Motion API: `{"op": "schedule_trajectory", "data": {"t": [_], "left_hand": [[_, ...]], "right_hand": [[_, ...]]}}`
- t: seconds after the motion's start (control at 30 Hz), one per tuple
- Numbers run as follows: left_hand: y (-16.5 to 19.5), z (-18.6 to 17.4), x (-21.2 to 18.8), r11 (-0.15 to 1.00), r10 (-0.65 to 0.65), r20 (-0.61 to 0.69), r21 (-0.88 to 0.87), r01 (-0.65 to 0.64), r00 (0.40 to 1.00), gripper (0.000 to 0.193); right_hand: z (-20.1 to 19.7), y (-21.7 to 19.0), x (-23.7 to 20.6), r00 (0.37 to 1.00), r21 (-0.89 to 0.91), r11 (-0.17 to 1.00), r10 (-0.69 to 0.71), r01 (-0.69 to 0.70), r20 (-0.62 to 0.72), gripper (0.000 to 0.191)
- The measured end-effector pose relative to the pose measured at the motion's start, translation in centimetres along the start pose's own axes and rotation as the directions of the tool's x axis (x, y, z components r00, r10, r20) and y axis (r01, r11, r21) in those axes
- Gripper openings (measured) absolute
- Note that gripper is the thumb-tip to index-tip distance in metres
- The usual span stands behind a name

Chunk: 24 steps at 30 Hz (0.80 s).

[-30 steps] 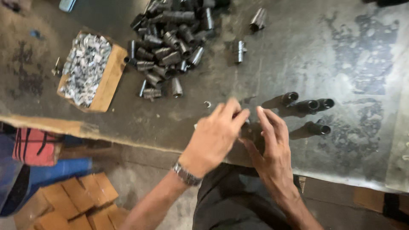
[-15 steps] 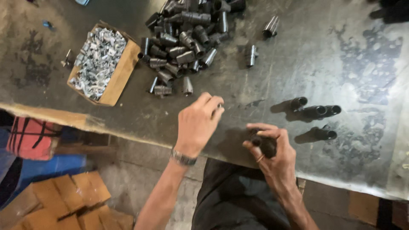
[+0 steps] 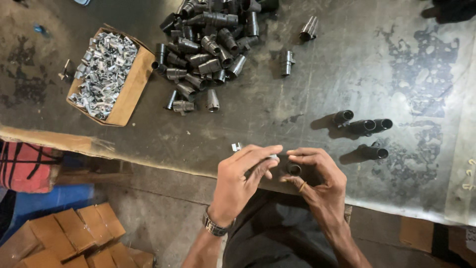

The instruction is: The person sits at a workbench assembling fittings. They pick up a black cylindrical housing, insert a small metal clip into it by hand, press the clip into place, and set the assembled fitting in a row on the bench, repeating this cycle for many housings.

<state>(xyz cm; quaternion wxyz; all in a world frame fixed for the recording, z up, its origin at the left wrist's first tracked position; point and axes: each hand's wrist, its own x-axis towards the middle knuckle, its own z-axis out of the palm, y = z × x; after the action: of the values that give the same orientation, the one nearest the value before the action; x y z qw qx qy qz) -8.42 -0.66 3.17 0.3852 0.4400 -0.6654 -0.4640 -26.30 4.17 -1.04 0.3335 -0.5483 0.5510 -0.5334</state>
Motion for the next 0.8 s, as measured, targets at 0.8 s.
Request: {"op": "schedule_trajectory", "data": {"t": [0.8], "left_hand": [[0.3, 2.3, -1.1, 1.0, 0.021, -0.041, 0.006, -0.021, 0.999, 0.026]], "right_hand": [[-0.5, 0.0, -0.1, 1.0, -0.209, 0.978, 0.006, -0.011, -0.025, 0.036]]}}
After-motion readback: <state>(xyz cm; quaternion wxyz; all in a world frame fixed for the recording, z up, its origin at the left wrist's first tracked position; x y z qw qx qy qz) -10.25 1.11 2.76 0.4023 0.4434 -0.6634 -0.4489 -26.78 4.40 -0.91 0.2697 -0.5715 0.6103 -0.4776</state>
